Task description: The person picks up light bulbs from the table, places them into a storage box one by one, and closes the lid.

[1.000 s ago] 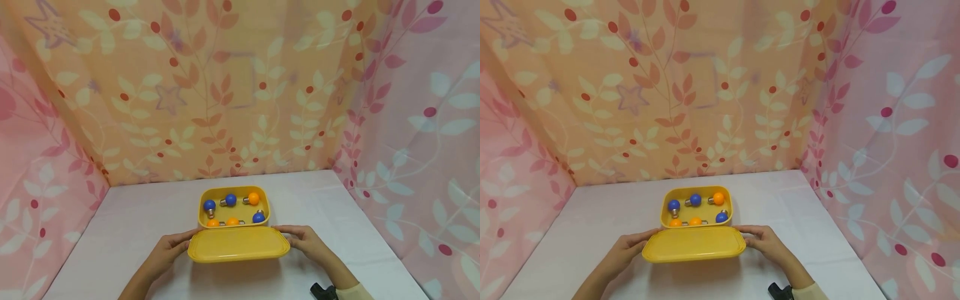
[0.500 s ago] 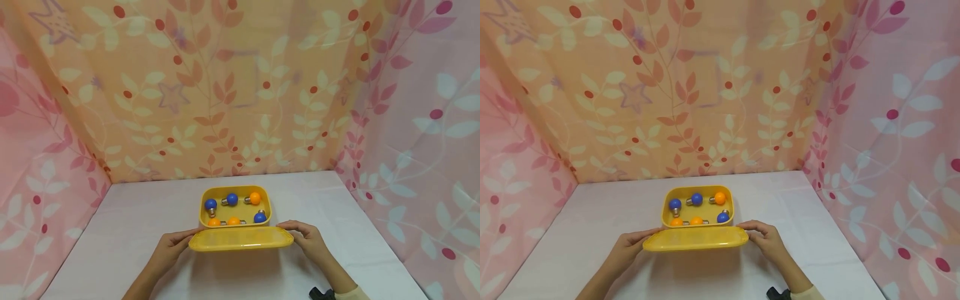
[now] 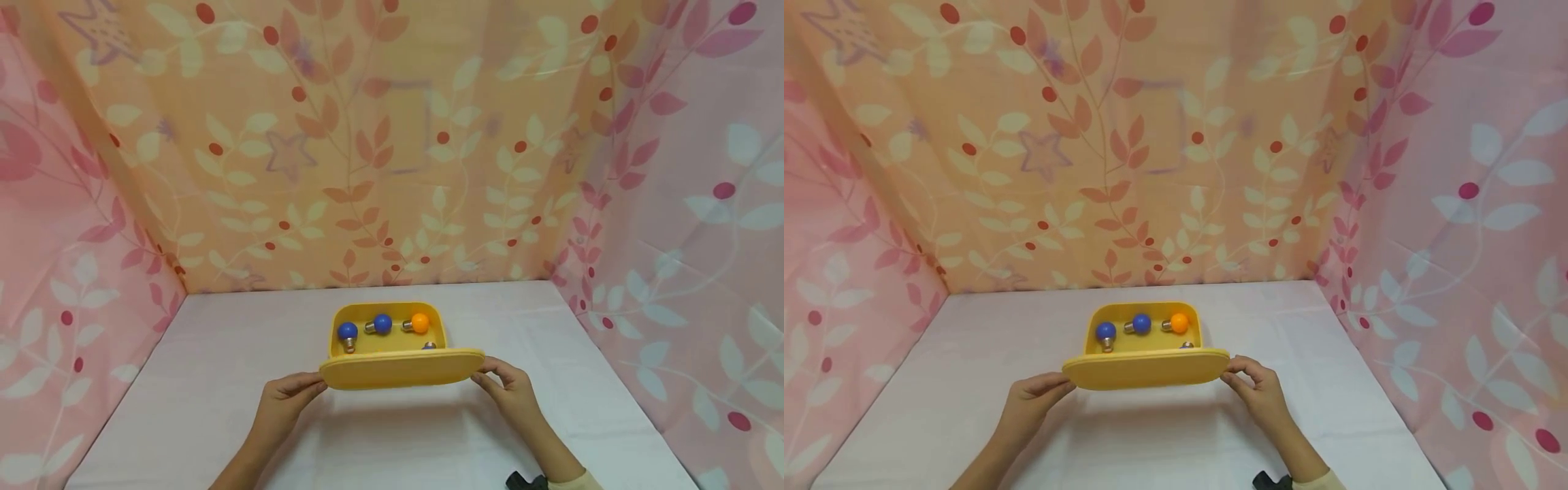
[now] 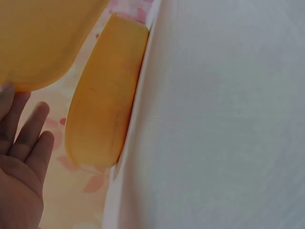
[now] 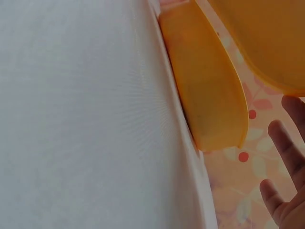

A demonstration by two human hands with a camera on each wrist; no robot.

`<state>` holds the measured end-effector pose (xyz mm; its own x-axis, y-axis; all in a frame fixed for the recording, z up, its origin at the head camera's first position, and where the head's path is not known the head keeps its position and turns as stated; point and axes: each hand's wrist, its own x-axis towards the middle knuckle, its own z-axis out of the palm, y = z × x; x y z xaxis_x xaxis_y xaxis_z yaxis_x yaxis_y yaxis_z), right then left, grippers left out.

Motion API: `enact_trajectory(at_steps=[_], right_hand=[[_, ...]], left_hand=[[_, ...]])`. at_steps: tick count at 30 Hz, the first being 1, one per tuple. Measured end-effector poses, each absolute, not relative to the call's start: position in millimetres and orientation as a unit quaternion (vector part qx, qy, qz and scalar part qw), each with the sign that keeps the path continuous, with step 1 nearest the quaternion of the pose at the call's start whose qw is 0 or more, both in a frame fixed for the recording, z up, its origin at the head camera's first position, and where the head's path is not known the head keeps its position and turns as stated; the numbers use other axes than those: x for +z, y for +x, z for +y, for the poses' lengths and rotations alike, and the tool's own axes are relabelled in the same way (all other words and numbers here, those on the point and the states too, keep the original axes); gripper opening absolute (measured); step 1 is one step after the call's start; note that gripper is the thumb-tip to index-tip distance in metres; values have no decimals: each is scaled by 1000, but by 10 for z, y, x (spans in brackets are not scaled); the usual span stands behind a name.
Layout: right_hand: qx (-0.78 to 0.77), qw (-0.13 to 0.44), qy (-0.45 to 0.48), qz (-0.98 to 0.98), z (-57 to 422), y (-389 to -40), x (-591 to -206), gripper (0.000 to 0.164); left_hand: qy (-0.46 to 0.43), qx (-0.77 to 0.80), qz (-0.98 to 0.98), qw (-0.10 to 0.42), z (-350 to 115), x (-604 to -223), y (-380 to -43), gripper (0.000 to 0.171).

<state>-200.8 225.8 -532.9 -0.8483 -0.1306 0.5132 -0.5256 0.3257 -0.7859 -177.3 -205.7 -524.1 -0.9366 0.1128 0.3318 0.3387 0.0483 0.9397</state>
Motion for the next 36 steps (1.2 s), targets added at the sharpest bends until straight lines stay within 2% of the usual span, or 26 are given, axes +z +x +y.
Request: enact_trajectory(at_steps=[12,17,21,27,36], right_hand=[[537,176,223,-794,2233,-2011,-5304,25],[558,181,257,-768,2225,-2020,-5313,37],[574,179,263,-755,2222,-2010,-5320,48],[582,163,272,-749,2242,-2016,-5313,52],[566,123,290,-762,2278,-2055,-5238,57]], left_hand=[[-218,-707,-663,114,-2040,-5290,-1785,34],[-244,-684,-673,141,-2046,-5297,-1786,39],[-232,-671,-694,120,-2054,-5289,-1783,42],[-201,-643,-734,81,-2077,-5297,-1788,50],[-234,-593,-766,88,-2162,-5199,-1844,62]])
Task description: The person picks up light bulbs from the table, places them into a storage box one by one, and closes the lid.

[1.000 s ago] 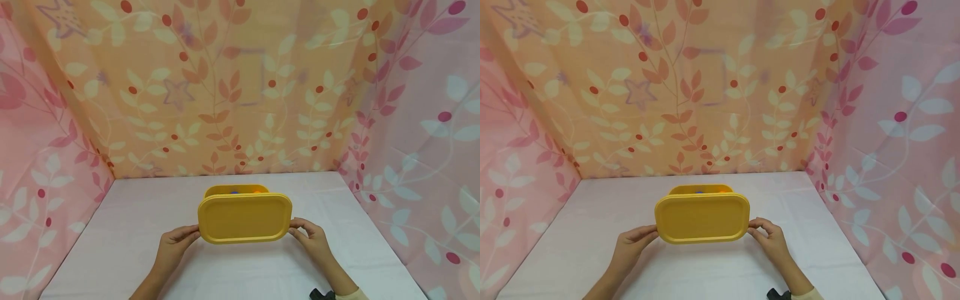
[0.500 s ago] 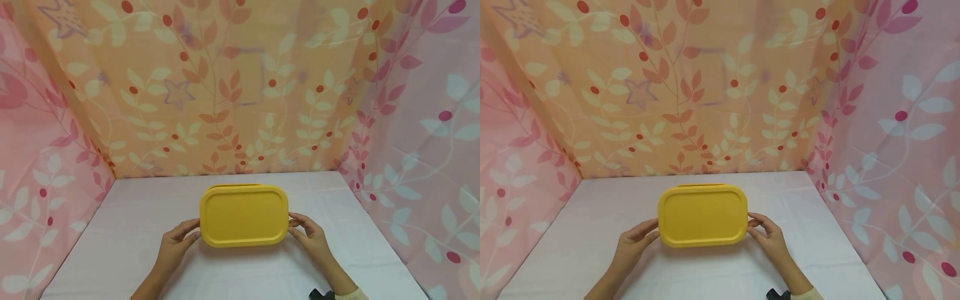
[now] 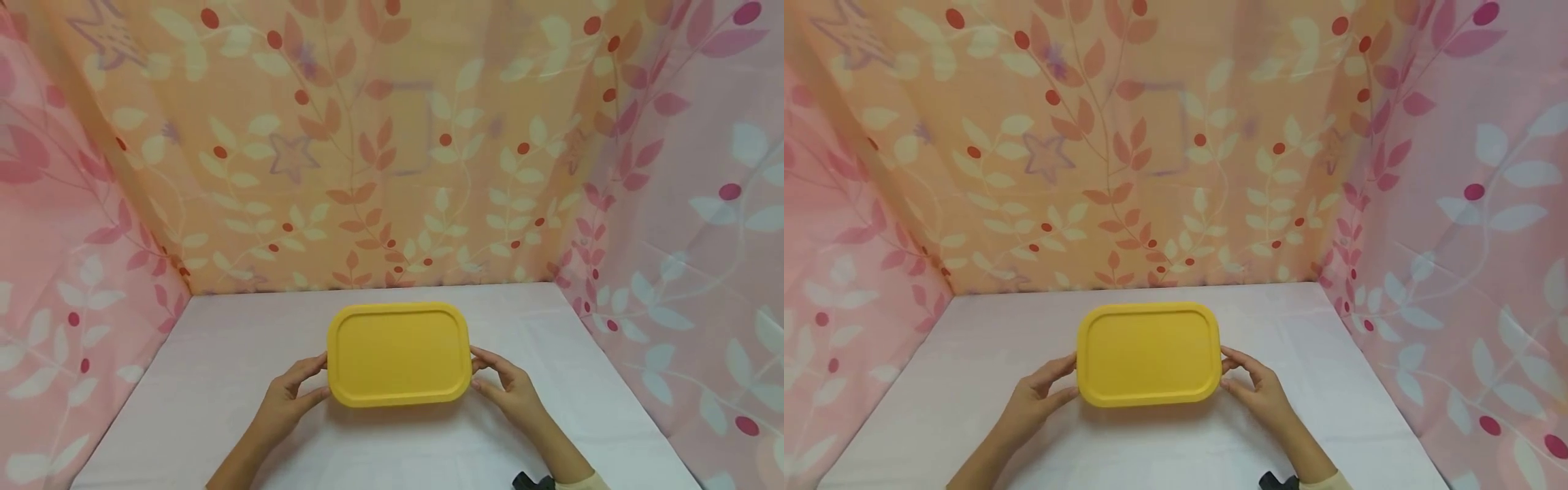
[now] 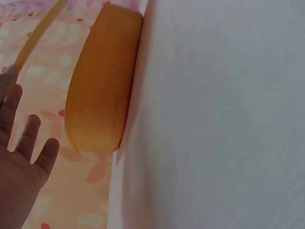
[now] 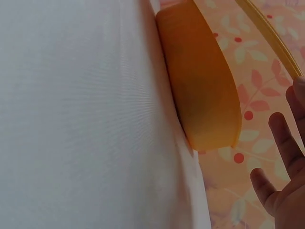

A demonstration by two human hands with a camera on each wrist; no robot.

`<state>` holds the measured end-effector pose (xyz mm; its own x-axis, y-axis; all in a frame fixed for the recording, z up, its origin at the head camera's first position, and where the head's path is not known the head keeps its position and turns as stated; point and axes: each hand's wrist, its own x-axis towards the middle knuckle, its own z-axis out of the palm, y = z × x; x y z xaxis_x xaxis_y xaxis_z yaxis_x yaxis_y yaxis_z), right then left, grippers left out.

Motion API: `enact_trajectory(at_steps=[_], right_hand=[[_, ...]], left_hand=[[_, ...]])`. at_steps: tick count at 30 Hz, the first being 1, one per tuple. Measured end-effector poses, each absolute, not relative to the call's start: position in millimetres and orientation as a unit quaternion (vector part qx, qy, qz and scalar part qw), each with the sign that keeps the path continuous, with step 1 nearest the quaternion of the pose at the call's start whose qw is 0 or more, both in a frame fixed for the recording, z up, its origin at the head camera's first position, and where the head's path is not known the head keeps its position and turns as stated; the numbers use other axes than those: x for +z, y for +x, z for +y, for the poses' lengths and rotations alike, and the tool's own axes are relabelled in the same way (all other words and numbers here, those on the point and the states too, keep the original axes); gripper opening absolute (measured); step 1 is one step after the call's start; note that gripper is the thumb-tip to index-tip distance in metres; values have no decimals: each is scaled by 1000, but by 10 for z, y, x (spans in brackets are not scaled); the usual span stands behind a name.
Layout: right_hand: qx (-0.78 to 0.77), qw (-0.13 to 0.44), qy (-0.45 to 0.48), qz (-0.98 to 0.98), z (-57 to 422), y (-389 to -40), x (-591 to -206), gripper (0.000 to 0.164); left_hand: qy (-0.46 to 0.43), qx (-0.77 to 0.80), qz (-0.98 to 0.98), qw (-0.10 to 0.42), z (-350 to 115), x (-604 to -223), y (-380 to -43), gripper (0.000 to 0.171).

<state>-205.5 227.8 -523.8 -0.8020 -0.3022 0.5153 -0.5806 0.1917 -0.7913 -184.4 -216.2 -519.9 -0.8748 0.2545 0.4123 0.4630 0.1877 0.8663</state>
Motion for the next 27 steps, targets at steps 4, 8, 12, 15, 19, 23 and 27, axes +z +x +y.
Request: enact_trajectory(at_steps=[4,8,12,15,19,23,27], right_hand=[[568,110,287,-764,2294,-2085,-5204,58],[571,109,295,-758,2313,-2128,-5158,58],[560,114,317,-757,2345,-2204,-5103,59],[555,110,325,-758,2359,-2265,-5069,60],[569,89,323,-751,2377,-2320,-5020,60],[578,72,309,-752,2384,-2365,-5000,58],[576,71,301,-757,2371,-2437,-4998,57]], left_hand=[[-240,-566,-783,94,-2195,-5145,-1865,67],[-246,-536,-800,114,-2199,-5086,-1899,69],[-270,-511,-807,124,-2213,-4992,-1957,69],[-278,-501,-811,123,-2219,-4927,-1998,70],[-277,-494,-815,121,-2191,-4866,-2054,71],[-289,-493,-810,130,-2175,-4867,-2117,71],[-292,-479,-816,138,-2203,-4890,-2221,72]])
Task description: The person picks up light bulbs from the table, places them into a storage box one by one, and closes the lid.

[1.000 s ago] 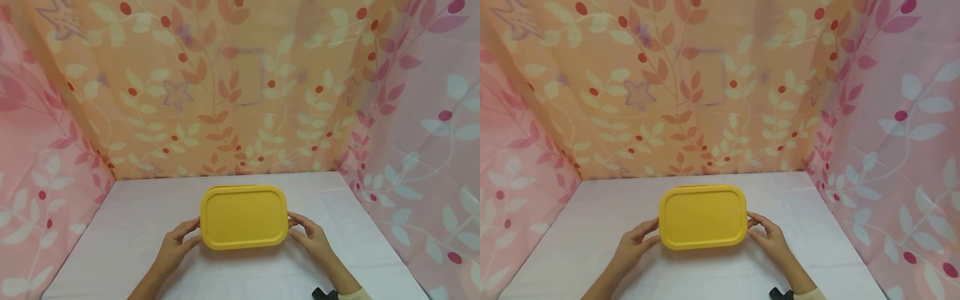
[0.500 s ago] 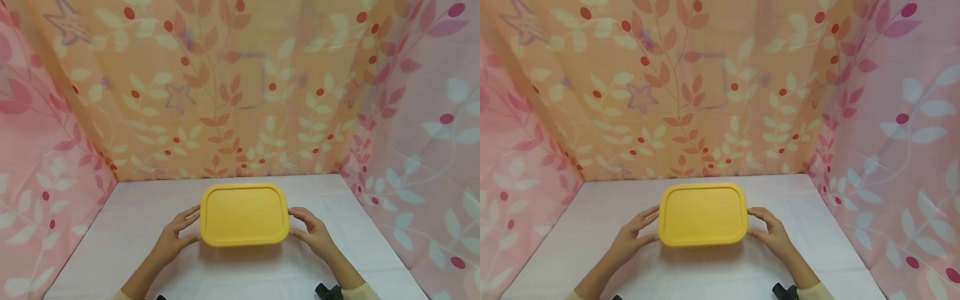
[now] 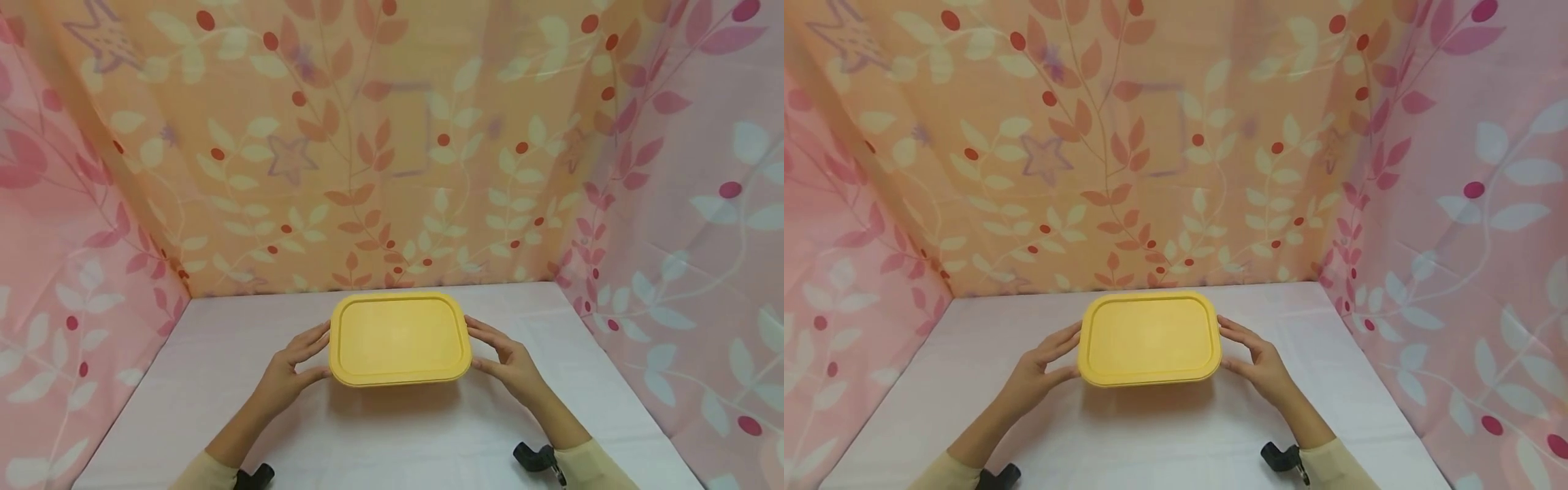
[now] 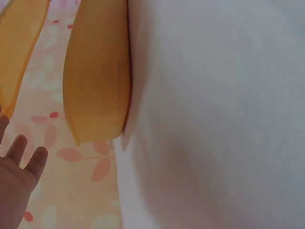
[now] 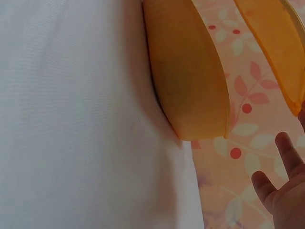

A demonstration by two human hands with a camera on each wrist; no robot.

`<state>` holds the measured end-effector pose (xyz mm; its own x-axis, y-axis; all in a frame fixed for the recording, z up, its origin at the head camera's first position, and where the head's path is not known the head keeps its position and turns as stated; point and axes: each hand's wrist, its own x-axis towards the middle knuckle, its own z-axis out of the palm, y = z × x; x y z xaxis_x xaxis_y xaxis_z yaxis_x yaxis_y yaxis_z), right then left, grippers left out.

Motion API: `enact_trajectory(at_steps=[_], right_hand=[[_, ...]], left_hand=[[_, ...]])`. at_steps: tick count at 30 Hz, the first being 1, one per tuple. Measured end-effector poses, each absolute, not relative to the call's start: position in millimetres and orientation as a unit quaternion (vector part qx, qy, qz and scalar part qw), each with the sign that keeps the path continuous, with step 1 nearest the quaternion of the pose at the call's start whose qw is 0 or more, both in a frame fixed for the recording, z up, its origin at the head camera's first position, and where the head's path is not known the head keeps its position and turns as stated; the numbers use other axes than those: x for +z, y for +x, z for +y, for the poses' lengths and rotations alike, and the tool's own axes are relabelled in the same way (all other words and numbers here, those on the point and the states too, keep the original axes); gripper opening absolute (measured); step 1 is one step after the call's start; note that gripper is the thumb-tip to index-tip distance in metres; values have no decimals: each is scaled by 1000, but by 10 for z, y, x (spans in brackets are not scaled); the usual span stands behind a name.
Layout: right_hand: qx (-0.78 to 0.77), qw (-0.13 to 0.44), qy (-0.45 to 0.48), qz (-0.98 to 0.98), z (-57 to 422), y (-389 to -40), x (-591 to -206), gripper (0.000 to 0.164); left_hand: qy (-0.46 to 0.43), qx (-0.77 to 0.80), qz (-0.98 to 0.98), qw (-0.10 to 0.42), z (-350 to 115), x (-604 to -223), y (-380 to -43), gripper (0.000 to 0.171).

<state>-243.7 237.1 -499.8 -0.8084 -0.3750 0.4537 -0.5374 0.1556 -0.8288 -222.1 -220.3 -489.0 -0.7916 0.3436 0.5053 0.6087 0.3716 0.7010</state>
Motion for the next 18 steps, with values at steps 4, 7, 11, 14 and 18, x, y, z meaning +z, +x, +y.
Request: enact_trajectory(at_steps=[4,7,11,14,18], right_hand=[[571,72,297,-762,2338,-2518,-4980,56],[566,70,290,-768,2304,-2579,-4969,55],[566,68,283,-771,2275,-2656,-4989,54],[567,64,280,-772,2262,-2718,-5038,54],[568,52,269,-776,2232,-2775,-5119,53]], left_hand=[[-279,-476,-825,126,-2252,-4934,-2336,71],[-266,-485,-826,108,-2293,-4958,-2415,69],[-255,-483,-832,92,-2332,-4972,-2500,68],[-248,-479,-837,89,-2350,-4982,-2559,68],[-238,-474,-844,73,-2380,-5047,-2615,68]])
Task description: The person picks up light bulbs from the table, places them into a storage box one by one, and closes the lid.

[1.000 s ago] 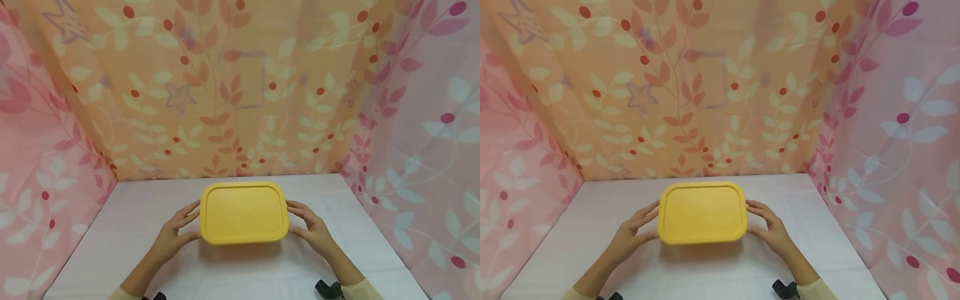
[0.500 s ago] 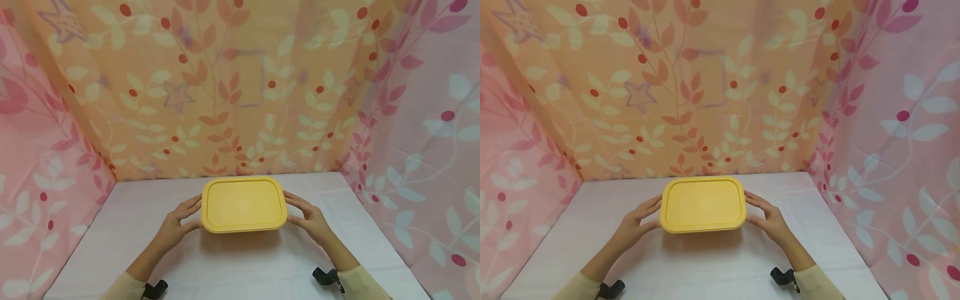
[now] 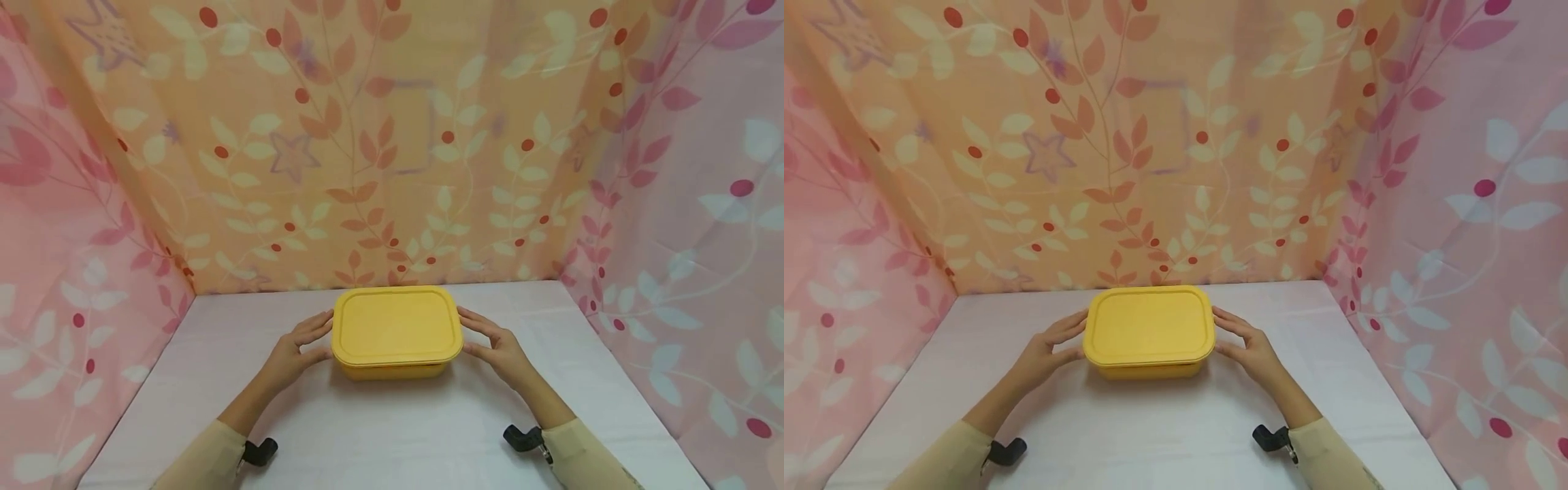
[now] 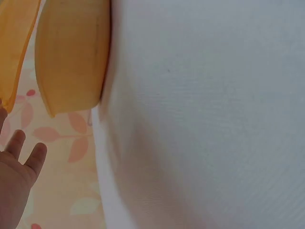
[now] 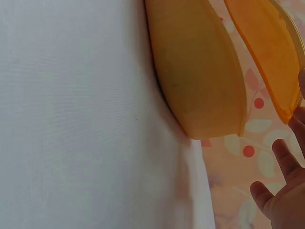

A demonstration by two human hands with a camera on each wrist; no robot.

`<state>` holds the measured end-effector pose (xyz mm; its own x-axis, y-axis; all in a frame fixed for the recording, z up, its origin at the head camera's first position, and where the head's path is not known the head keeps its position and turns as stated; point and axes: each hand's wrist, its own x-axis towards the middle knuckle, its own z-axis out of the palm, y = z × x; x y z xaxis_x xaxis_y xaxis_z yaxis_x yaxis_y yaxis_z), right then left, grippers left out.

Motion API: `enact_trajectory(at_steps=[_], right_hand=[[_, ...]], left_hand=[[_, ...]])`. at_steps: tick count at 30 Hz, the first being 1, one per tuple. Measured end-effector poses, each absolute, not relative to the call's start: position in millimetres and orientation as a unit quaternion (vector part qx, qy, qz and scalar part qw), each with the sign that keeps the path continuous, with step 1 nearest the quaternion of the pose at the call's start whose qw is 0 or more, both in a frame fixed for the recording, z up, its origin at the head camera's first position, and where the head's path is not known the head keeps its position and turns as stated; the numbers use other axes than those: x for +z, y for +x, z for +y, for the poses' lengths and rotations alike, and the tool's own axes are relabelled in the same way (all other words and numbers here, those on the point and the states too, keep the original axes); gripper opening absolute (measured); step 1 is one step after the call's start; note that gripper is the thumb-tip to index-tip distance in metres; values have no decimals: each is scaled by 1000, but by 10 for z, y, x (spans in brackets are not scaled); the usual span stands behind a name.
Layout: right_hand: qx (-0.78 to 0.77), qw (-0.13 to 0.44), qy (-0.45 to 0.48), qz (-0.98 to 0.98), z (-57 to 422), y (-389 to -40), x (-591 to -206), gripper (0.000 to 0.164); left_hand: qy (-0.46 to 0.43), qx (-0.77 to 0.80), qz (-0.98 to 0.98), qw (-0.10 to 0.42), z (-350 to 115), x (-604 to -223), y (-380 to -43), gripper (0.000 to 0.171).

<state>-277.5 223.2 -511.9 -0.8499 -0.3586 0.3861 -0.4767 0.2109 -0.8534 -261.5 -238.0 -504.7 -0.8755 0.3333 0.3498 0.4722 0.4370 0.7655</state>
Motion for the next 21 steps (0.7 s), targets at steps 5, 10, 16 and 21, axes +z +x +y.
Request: enact_trajectory(at_steps=[5,10,16,21], right_hand=[[572,32,254,-779,2253,-2816,-5184,54],[570,15,245,-784,2226,-2888,-5218,54],[563,8,233,-793,2238,-2948,-5276,54],[570,-9,220,-792,2197,-2982,-5306,54]], left_hand=[[-233,-458,-855,60,-2358,-5129,-2698,68],[-231,-460,-856,50,-2386,-5184,-2725,69],[-223,-463,-858,21,-2377,-5230,-2777,70],[-215,-465,-859,0,-2407,-5241,-2798,71]])
